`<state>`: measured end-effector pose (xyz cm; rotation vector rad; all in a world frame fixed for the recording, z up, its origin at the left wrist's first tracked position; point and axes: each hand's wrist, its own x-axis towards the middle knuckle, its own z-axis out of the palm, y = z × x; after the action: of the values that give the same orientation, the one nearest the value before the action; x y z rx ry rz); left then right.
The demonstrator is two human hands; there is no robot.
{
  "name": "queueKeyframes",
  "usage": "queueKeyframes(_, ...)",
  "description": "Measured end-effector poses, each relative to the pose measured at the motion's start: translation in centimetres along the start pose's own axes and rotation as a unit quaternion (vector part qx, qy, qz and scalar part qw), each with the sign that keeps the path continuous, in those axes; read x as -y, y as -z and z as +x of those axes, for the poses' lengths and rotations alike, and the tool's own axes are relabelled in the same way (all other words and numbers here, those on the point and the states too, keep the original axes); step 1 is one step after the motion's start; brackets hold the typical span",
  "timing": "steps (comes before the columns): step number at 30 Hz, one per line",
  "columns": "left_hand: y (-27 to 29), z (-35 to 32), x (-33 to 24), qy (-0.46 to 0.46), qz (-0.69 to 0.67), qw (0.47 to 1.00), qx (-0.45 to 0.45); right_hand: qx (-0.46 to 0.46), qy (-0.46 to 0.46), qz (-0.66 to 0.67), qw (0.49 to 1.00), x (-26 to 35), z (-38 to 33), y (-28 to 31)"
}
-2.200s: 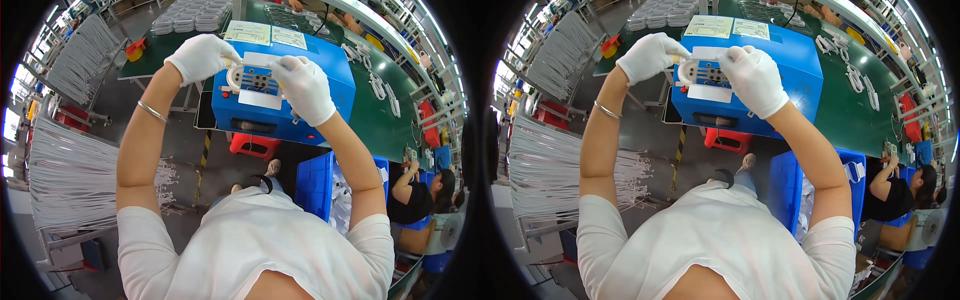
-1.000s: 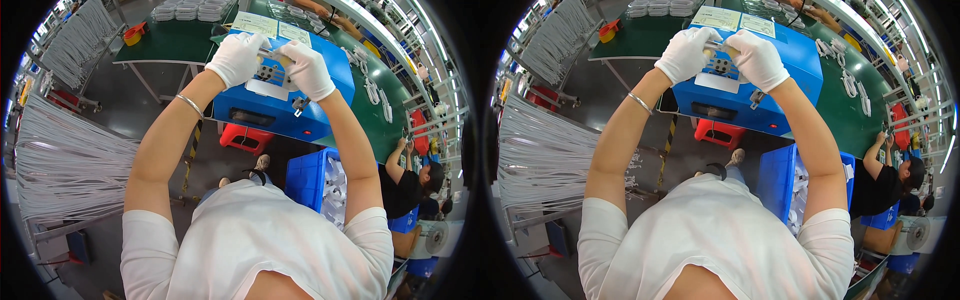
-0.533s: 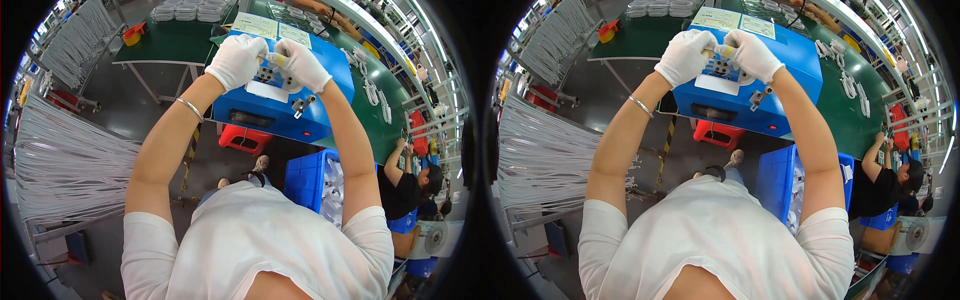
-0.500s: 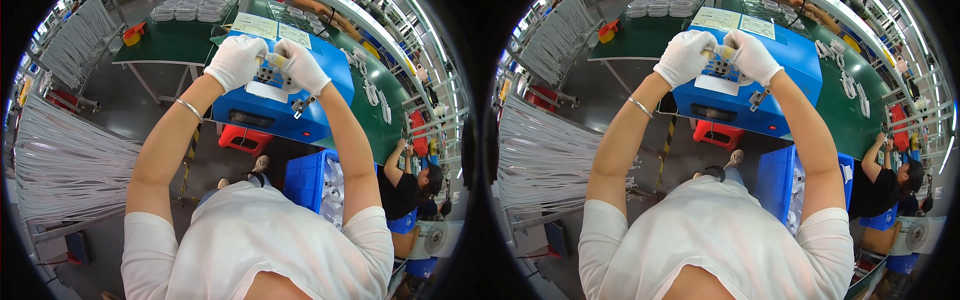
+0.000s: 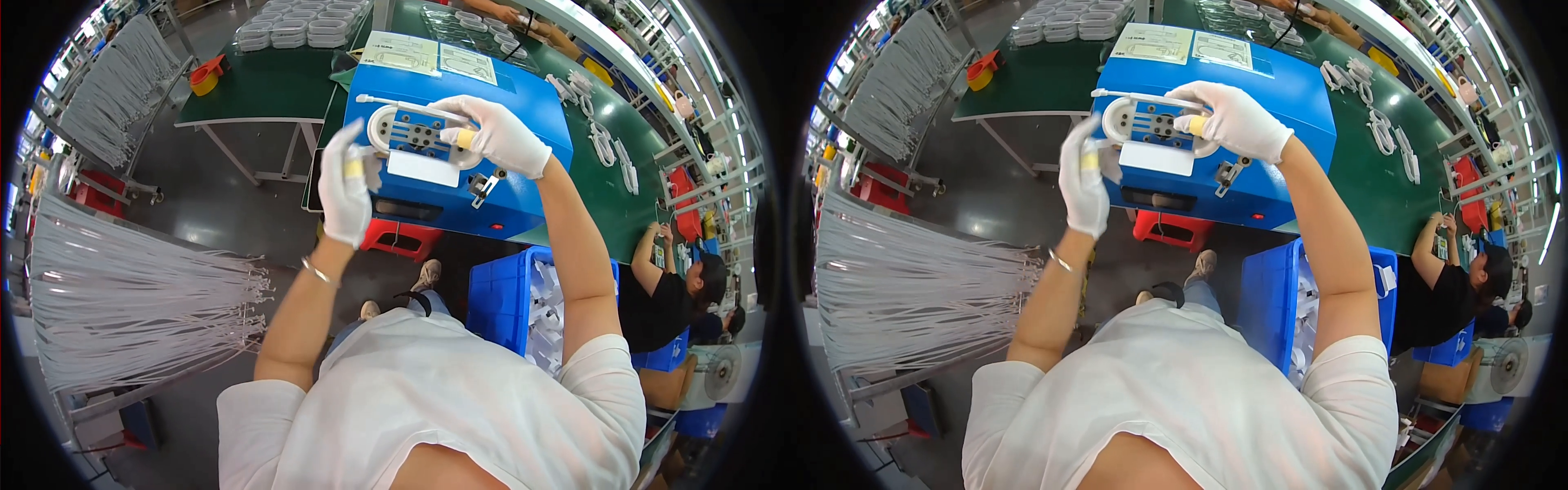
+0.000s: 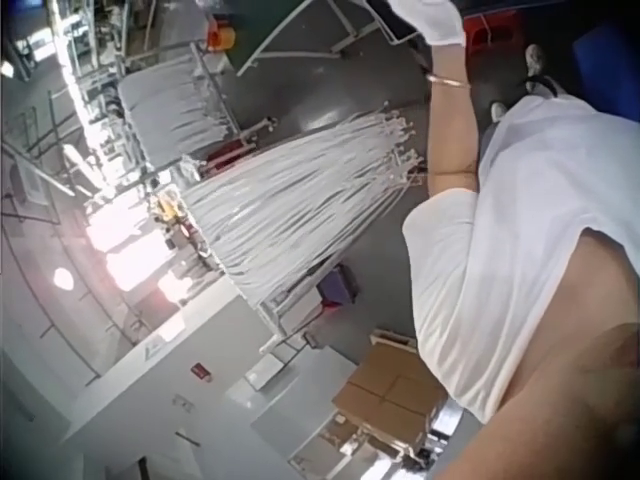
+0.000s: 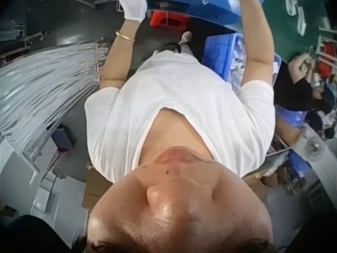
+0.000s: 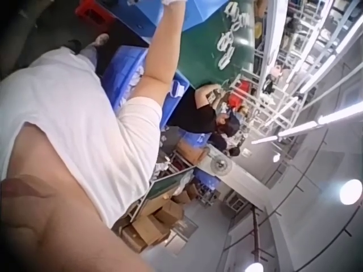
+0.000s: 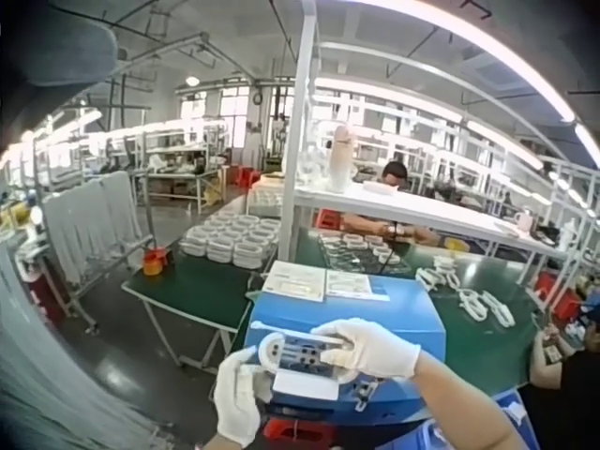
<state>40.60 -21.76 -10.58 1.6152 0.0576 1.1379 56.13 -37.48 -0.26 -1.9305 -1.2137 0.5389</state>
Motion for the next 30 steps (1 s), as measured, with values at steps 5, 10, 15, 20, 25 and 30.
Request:
queueKeyframes(5, -2.2, -2.7, 3.8, 0.37, -0.49, 0.783, 0.103, -0.028, 0.049, -0.261, 0.964, 0.5, 1.3, -0.3)
queueKeyframes(10, -3.7, -1.1, -0.6, 0.339, -0.495, 0.794, 0.103, -0.021, -0.022, -0.285, 0.958, 1.0, 1.3, -0.6)
queueKeyframes(15, -3.2, -0.7, -1.4, 0.356, -0.391, 0.837, 0.14, -0.058, 0.032, -0.343, 0.937, 1.6, 0.3, -1.8)
queueKeyframes(20, -3.5, -0.9, -4.4, 0.285, -0.42, 0.846, 0.163, -0.111, 0.074, -0.262, 0.956, 4.1, -1.5, 0.1)
queueKeyframes(25, -0.9, 1.4, -5.2, 0.257, -0.208, 0.904, 0.27, -0.103, -0.062, 0.123, 0.985, 0.3, -4.4, 7.6)
queueKeyframes(30, 4.6, -0.4, -3.4, 0.357, -0.17, 0.866, 0.307, -0.288, -0.299, 0.065, 0.908, -16.5, -19.9, 17.0)
